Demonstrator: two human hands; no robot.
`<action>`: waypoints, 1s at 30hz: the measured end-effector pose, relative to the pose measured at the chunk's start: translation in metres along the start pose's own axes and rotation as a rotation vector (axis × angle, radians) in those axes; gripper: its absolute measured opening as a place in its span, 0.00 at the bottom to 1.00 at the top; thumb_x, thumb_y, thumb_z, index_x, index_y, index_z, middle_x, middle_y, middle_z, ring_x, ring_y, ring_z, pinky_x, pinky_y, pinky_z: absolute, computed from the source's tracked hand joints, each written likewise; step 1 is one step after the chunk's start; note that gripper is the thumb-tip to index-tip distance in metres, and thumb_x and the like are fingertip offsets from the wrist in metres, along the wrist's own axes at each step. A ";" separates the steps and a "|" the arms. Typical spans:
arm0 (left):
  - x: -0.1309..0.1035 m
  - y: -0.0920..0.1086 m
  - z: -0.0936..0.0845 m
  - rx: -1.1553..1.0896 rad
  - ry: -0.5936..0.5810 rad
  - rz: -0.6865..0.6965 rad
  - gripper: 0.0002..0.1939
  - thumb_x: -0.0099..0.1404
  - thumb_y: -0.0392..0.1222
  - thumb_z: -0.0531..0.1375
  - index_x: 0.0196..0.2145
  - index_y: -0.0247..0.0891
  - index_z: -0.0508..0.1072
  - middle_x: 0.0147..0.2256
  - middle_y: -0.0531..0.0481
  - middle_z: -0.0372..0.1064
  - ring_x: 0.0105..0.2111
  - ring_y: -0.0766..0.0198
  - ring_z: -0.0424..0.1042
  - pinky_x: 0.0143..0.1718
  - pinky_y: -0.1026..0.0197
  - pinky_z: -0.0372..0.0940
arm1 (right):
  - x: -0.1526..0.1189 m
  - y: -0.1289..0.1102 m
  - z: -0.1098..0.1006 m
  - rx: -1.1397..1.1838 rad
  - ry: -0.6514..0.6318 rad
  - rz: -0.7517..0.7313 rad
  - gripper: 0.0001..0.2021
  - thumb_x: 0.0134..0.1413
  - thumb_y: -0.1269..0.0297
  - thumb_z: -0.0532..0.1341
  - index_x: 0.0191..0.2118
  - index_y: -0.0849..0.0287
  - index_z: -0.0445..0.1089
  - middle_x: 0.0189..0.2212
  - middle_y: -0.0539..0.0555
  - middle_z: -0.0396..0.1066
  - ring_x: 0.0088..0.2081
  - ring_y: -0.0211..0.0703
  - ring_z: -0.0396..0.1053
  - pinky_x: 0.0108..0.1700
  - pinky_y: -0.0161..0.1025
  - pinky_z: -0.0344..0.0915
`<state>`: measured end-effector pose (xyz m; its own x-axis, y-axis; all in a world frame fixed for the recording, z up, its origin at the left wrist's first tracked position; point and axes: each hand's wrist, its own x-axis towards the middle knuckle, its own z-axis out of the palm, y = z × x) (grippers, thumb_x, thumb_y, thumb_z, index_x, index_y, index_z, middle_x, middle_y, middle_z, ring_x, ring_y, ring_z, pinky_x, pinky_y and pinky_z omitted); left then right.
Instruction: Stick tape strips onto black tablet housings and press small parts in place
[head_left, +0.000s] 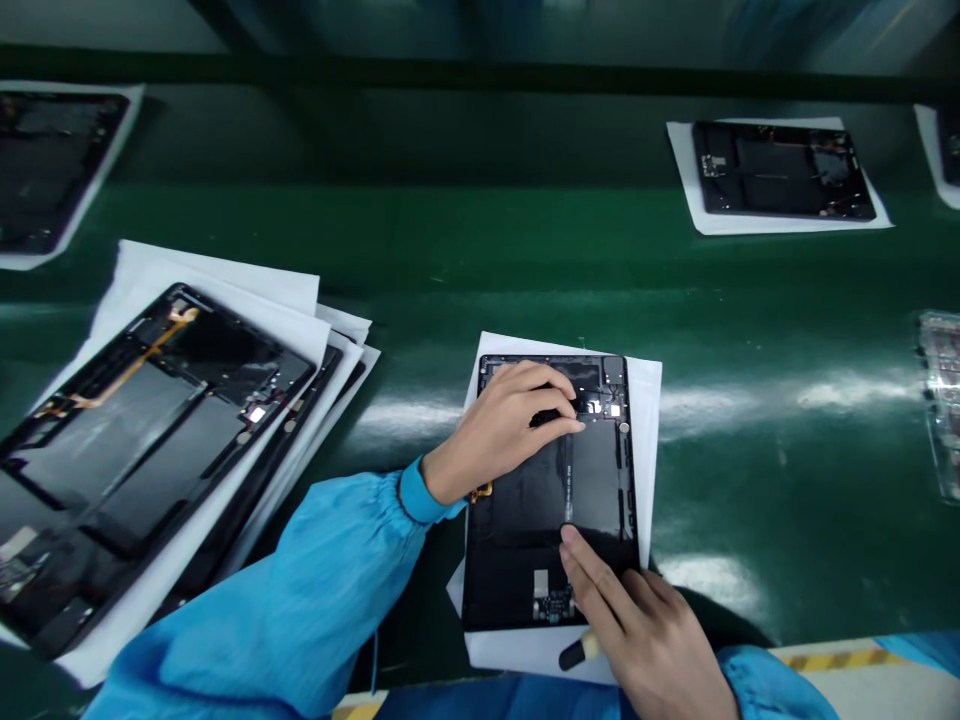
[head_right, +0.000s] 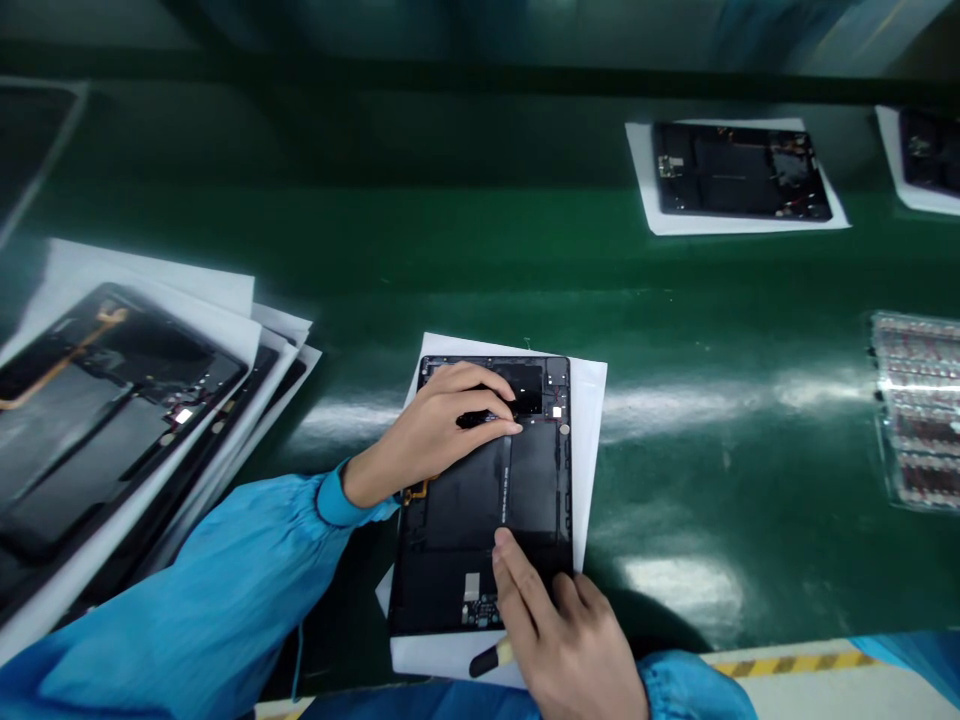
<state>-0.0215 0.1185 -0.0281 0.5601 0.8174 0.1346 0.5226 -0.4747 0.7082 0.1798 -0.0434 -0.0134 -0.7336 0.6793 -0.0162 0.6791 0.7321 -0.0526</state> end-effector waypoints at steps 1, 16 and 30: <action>0.000 0.000 0.000 0.001 0.000 -0.002 0.06 0.66 0.42 0.63 0.31 0.40 0.75 0.41 0.50 0.73 0.43 0.58 0.69 0.47 0.52 0.59 | 0.000 0.000 0.000 -0.002 0.002 0.004 0.25 0.55 0.78 0.49 0.59 0.66 0.66 0.64 0.61 0.55 0.26 0.38 0.64 0.29 0.38 0.65; 0.000 0.000 0.001 -0.007 0.014 -0.003 0.04 0.64 0.40 0.65 0.31 0.41 0.75 0.41 0.51 0.73 0.42 0.59 0.69 0.46 0.53 0.59 | 0.000 -0.001 0.000 0.031 0.020 0.007 0.25 0.55 0.78 0.51 0.59 0.68 0.66 0.64 0.63 0.56 0.26 0.38 0.64 0.28 0.38 0.65; -0.001 -0.001 0.002 -0.009 0.017 0.001 0.05 0.65 0.43 0.63 0.32 0.41 0.76 0.41 0.51 0.73 0.43 0.59 0.69 0.48 0.52 0.59 | 0.000 -0.001 0.002 0.012 0.007 0.009 0.26 0.56 0.79 0.48 0.59 0.67 0.65 0.64 0.62 0.54 0.25 0.37 0.65 0.28 0.38 0.66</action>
<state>-0.0216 0.1174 -0.0303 0.5491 0.8227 0.1468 0.5165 -0.4722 0.7143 0.1789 -0.0446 -0.0152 -0.7271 0.6865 -0.0098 0.6855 0.7252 -0.0641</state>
